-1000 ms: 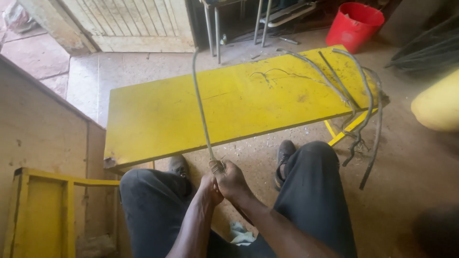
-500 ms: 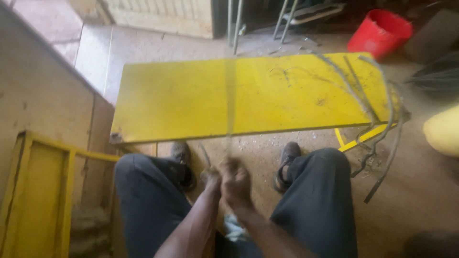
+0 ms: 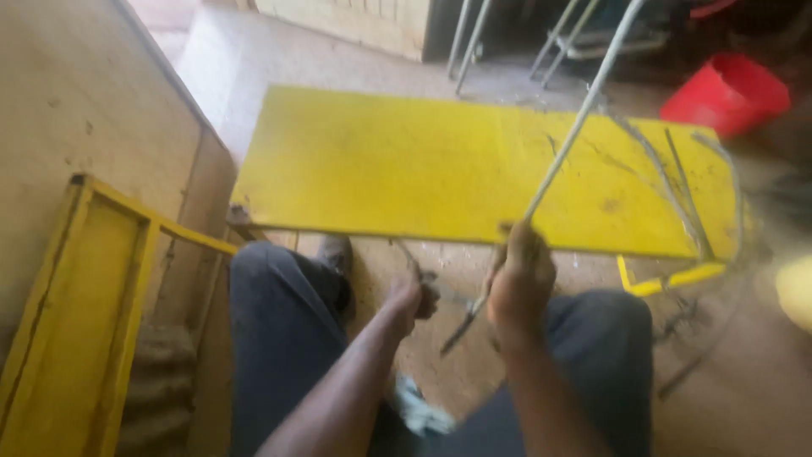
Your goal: Stripping insulation and cutting thick wire into segments using a hand tool on a yellow metal table.
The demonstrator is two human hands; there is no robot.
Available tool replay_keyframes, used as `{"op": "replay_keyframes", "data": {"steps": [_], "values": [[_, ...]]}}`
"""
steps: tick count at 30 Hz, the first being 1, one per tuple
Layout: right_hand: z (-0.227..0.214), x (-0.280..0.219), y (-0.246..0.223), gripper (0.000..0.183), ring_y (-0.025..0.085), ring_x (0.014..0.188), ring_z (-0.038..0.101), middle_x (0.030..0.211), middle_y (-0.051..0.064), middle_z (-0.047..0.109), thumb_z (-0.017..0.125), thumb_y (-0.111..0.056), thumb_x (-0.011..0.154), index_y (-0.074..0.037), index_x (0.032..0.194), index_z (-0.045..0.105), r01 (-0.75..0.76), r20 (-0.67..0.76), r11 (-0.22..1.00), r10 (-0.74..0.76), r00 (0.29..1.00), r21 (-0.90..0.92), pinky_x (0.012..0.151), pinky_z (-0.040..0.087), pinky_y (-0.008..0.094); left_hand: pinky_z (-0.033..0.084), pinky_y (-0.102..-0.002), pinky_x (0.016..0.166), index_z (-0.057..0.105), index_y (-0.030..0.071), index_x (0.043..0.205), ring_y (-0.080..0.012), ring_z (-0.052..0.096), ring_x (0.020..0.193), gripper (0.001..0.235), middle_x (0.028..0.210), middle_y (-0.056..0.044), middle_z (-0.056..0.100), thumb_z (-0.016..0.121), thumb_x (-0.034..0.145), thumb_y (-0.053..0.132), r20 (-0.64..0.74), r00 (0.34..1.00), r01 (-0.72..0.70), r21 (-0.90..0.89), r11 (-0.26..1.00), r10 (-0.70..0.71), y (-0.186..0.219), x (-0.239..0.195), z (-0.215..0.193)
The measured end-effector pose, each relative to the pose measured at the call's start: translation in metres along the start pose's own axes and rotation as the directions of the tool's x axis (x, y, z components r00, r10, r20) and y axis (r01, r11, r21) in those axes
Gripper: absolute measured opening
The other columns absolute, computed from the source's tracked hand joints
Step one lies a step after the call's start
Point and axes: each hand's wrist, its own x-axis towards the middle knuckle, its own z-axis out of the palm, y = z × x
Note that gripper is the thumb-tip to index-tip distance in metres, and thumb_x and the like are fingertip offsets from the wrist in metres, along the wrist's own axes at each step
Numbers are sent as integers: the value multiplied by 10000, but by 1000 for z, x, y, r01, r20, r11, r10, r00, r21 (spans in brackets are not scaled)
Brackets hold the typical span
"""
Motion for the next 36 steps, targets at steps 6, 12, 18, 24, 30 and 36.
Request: {"op": "replay_keyframes", "data": {"steps": [6, 12, 18, 24, 30, 36], "values": [[1, 71, 6, 346, 84, 503, 457, 639, -27, 498, 476, -391, 1130, -116, 1120, 684, -130, -82, 983, 141, 987, 134, 479, 413, 235, 473, -476, 1187, 604, 60, 1488, -342, 621, 1391, 816, 1500, -208, 649, 76, 1080, 530, 506, 842, -424, 404, 811, 188, -1, -96, 21], [4, 89, 9, 422, 144, 514, 571, 716, -8, 576, 464, -466, 1109, -133, 1227, 694, -299, -36, 923, 316, 948, 242, 499, 486, 269, 543, -407, 818, 613, 122, 1293, -237, 676, 953, 399, 1073, -100, 718, 416, 1132, 429, 472, 867, -463, 638, 615, 163, -42, -84, 22], [-21, 93, 34, 490, 208, 712, 725, 971, 106, 723, 433, -428, 1145, -72, 1324, 719, -289, 115, 949, 303, 946, -124, 581, 620, 303, 583, -305, 556, 616, 102, 1121, -151, 583, 607, 311, 776, -26, 614, 404, 1188, 320, 401, 884, -388, 348, 853, 239, -34, -93, 26], [-33, 53, 11, 395, 194, 706, 505, 831, 28, 566, 454, -524, 1120, -155, 1081, 588, -315, 72, 831, 388, 919, -459, 666, 404, 404, 376, -334, 439, 525, 128, 962, -151, 381, 530, 360, 695, -2, 438, 346, 1167, 363, 312, 889, -341, -40, 939, 336, -39, -73, 35], [-32, 18, -13, 510, 145, 762, 578, 1008, 51, 668, 443, -494, 1081, -156, 1408, 640, -409, 121, 770, 524, 843, -490, 658, 475, 245, 275, -337, 446, 543, 151, 834, -143, 295, 494, 579, 621, 29, 386, 254, 1173, 522, 241, 945, -180, -190, 965, 223, -42, -71, 42], [-22, 21, 4, 449, 165, 959, 718, 1169, -9, 825, 456, -465, 1088, -225, 1243, 802, -204, 145, 677, 421, 895, -707, 781, 553, 352, 303, -353, 518, 572, 158, 862, -152, 309, 541, 570, 630, 23, 389, 262, 1169, 525, 287, 935, -148, -218, 965, 209, -41, -70, 42]]}}
